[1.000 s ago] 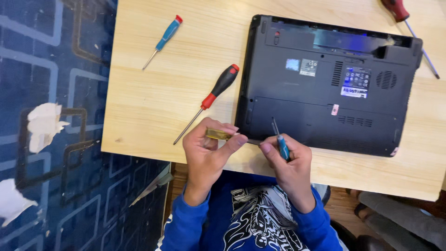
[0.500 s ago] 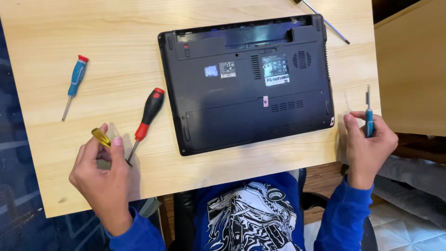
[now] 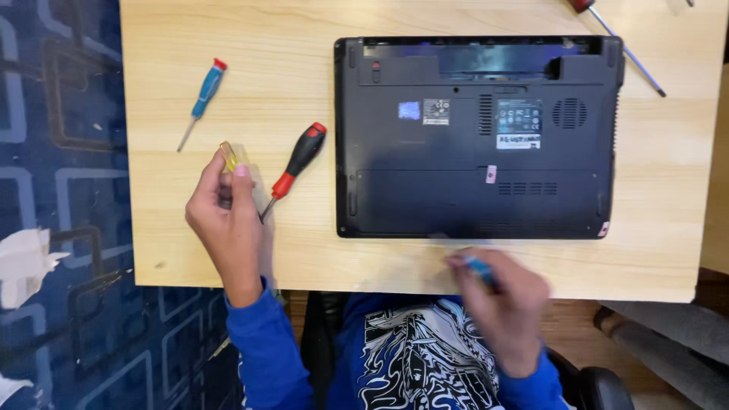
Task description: The person removes screws from the bottom cover of a laptop using various screwdrivers. They unscrew multiple fasteners, place the screws on the table, and switch between different screwdriver types to complete the disassembly.
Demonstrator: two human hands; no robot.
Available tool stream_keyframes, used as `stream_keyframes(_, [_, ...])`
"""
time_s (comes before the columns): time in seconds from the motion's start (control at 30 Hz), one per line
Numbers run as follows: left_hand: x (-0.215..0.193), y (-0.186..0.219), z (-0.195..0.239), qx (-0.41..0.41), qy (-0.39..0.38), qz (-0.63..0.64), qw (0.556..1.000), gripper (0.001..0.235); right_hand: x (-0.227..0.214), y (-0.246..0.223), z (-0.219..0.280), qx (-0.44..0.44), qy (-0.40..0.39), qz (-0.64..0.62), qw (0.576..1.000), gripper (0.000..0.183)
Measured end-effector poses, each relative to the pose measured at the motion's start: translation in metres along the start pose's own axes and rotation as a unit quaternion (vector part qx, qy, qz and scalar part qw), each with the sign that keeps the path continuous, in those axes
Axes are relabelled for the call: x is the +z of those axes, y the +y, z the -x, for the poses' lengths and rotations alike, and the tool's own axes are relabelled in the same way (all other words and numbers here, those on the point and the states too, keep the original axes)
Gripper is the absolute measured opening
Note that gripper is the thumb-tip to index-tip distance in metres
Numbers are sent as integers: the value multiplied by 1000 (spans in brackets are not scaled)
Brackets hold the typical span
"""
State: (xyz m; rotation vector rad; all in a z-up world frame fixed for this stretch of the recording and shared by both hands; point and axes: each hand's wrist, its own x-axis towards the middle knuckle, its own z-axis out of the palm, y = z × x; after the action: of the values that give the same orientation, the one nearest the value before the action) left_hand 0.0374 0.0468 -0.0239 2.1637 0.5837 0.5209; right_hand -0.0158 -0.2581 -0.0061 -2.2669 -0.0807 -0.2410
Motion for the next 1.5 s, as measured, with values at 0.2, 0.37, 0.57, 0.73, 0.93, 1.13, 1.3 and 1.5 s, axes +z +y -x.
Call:
stream_keyframes(0.2, [-22, -7, -2, -123, 28, 202, 971, 44, 99, -61, -5, -277, -124, 24, 953, 10])
stream_keyframes(0.37, [-52, -38, 12, -2, 75, 101, 992, 32, 144, -77, -5, -290, -41, 118, 949, 11])
stream_keyframes(0.57, [-59, -56, 6, 72, 92, -81, 990, 28, 166, -92, -7, -308, 3, 147, 940, 10])
stream_keyframes(0.73, [-51, -35, 3, 85, 88, -114, 986, 27, 170, -90, -7, -302, 9, 139, 943, 11])
stream_keyframes(0.93, [-44, -49, 2, 117, 82, -162, 976, 21, 137, -101, -14, -227, -76, -30, 970, 22])
stream_keyframes(1.13, [-42, -42, 3, 125, 42, -184, 974, 23, 54, -46, -22, -54, -211, -128, 968, 26])
stream_keyframes(1.3, [-39, -41, 2, 143, 15, -160, 977, 23, -2, -38, -56, -46, -138, 17, 989, 28])
stream_keyframes(1.5, [-34, -26, -2, 130, -2, -144, 981, 25, -14, -29, -73, 65, -69, -62, 994, 33])
